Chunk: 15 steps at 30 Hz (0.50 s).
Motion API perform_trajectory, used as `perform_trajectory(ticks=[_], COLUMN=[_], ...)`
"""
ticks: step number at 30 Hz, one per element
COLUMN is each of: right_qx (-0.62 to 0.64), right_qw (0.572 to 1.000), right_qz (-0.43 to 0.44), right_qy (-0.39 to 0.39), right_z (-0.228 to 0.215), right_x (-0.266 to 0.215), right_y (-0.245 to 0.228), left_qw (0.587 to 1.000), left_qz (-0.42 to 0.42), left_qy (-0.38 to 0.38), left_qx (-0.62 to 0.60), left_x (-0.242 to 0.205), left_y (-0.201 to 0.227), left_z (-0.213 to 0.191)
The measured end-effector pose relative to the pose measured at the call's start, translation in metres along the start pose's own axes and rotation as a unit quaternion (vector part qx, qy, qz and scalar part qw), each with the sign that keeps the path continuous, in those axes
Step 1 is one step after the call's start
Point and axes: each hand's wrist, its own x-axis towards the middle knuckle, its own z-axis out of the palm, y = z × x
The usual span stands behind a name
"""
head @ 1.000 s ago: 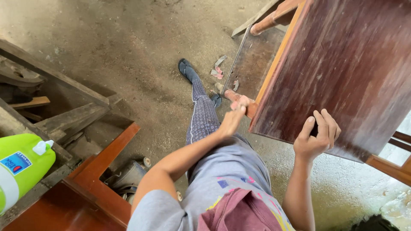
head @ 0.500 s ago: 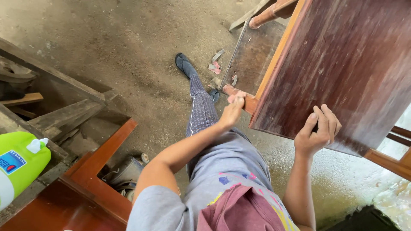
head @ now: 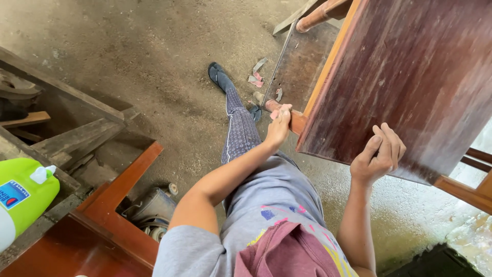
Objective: The person sands the surface and edges of a wooden chair using a piece of sandpaper. They hold the chair steady with one hand while rubbing the sandpaper back and forth with the other, focusing on the seat and the frame.
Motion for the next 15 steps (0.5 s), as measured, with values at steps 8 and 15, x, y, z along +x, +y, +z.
perform_trajectory(ticks=[8, 15], right_qx=[0.006, 0.010], right_qw=[1.000, 1.000], right_qz=[-0.005, -0.002], right_qy=[0.010, 0.009], right_z=[0.002, 0.000], right_x=[0.001, -0.001], right_y=[0.000, 0.001], left_qw=[0.992, 0.993], left_qz=[-0.041, -0.107], left_qy=[-0.082, -0.017], left_qx=[-0.087, 0.042], left_x=[-0.070, -0.003], left_y=[0.072, -0.006], left_z=[-0.038, 0.003])
